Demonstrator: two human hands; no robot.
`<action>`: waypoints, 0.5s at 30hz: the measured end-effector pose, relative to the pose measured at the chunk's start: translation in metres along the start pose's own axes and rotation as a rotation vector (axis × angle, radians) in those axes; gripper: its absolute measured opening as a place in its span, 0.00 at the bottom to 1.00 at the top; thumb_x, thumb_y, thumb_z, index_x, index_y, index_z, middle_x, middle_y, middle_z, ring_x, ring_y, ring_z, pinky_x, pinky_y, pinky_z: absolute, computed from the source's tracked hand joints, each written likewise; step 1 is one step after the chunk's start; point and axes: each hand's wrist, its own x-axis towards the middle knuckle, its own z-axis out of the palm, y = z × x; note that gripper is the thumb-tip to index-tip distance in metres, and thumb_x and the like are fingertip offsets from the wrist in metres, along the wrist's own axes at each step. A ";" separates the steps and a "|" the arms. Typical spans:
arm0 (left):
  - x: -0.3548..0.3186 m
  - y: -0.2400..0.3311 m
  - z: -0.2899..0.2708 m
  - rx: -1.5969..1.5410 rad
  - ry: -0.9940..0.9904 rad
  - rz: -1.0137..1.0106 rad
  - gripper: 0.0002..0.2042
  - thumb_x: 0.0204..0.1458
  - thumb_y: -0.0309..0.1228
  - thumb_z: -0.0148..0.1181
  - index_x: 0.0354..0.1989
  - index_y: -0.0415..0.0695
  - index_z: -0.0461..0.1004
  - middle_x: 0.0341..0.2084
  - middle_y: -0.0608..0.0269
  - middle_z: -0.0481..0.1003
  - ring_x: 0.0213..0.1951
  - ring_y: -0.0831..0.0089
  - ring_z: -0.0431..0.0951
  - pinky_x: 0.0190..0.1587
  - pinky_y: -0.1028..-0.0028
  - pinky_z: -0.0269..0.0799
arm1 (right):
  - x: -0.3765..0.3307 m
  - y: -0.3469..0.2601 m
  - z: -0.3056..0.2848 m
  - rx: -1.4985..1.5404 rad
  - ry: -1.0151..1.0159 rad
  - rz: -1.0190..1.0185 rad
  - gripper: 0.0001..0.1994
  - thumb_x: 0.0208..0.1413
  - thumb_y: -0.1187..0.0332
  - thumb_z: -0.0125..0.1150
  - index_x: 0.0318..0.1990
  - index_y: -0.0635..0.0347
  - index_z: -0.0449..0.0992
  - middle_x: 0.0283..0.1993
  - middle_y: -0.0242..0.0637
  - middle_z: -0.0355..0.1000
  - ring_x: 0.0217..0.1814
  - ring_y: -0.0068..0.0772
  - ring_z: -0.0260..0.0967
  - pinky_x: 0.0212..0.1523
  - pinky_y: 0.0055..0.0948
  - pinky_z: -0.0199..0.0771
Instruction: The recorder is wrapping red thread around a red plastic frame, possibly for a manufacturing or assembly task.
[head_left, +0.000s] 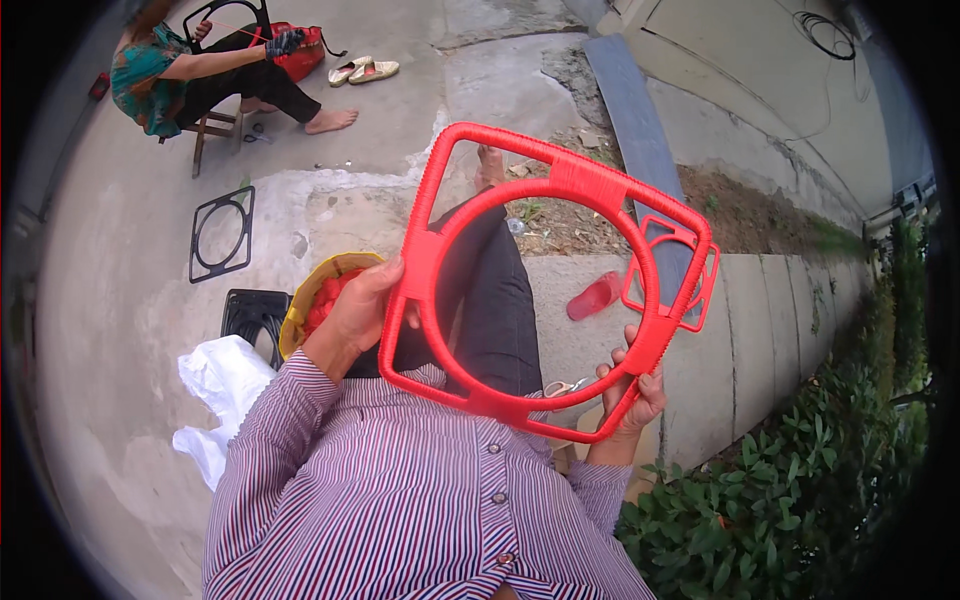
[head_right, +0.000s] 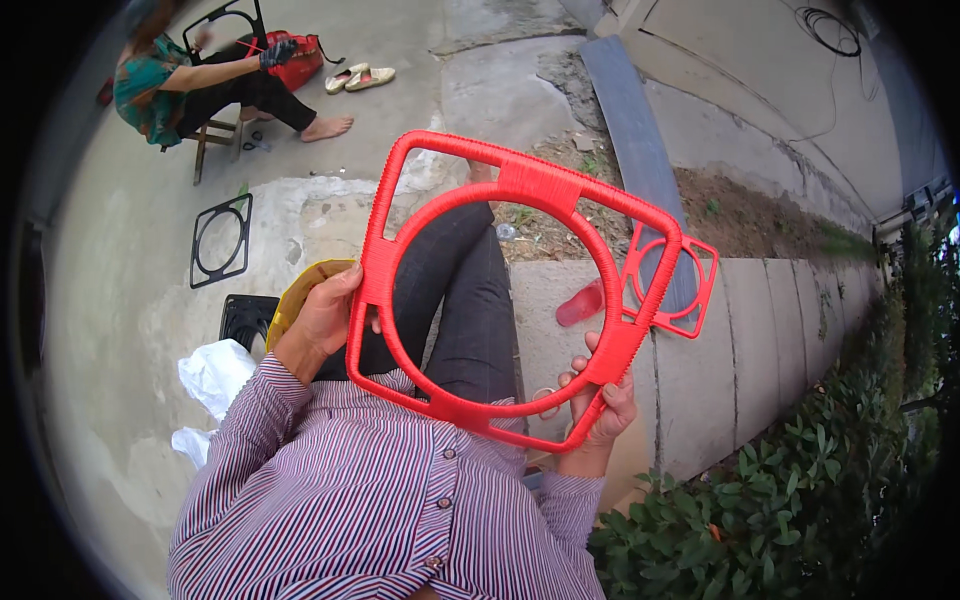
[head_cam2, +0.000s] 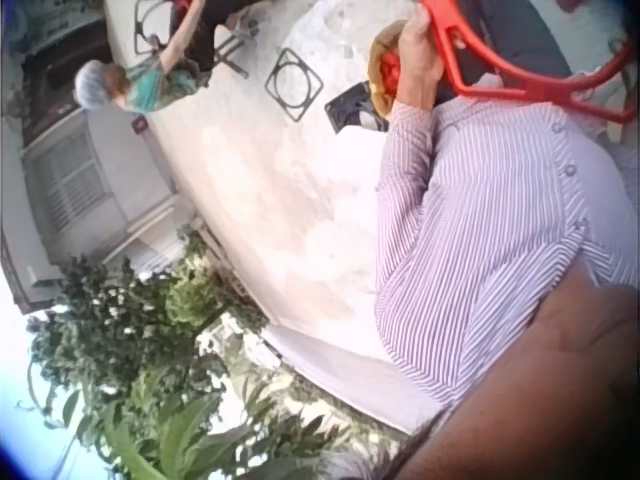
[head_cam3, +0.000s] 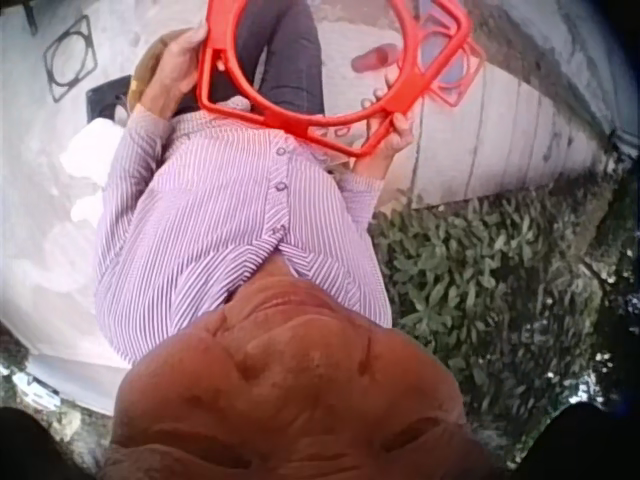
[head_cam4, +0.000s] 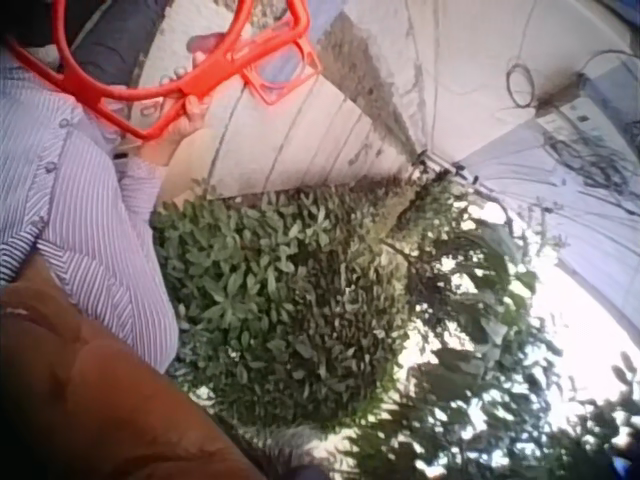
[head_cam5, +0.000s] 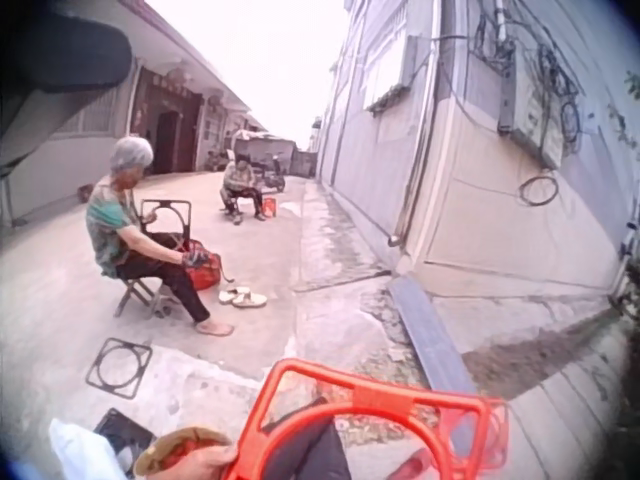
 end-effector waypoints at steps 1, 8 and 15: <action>-0.003 0.001 0.004 0.014 0.039 0.023 0.22 0.58 0.45 0.49 0.51 0.38 0.67 0.36 0.60 0.76 0.32 0.71 0.78 0.31 0.74 0.77 | 0.000 0.000 -0.003 0.006 -0.023 -0.006 0.36 0.48 0.77 0.54 0.66 0.67 0.47 0.63 0.58 0.58 0.53 0.48 0.69 0.44 0.52 0.75; -0.024 0.010 0.010 0.125 0.159 0.152 0.17 0.61 0.40 0.46 0.44 0.36 0.71 0.31 0.61 0.76 0.29 0.74 0.76 0.32 0.77 0.73 | 0.005 0.007 -0.010 -0.152 0.074 0.145 0.29 0.53 0.76 0.54 0.63 0.68 0.54 0.57 0.56 0.65 0.49 0.50 0.72 0.43 0.48 0.78; -0.034 0.006 0.002 0.154 0.125 0.190 0.17 0.61 0.39 0.45 0.41 0.36 0.73 0.32 0.61 0.76 0.31 0.76 0.76 0.34 0.78 0.72 | 0.010 0.025 0.000 -0.328 0.286 0.258 0.18 0.63 0.61 0.48 0.50 0.70 0.67 0.38 0.52 0.75 0.37 0.46 0.77 0.35 0.35 0.82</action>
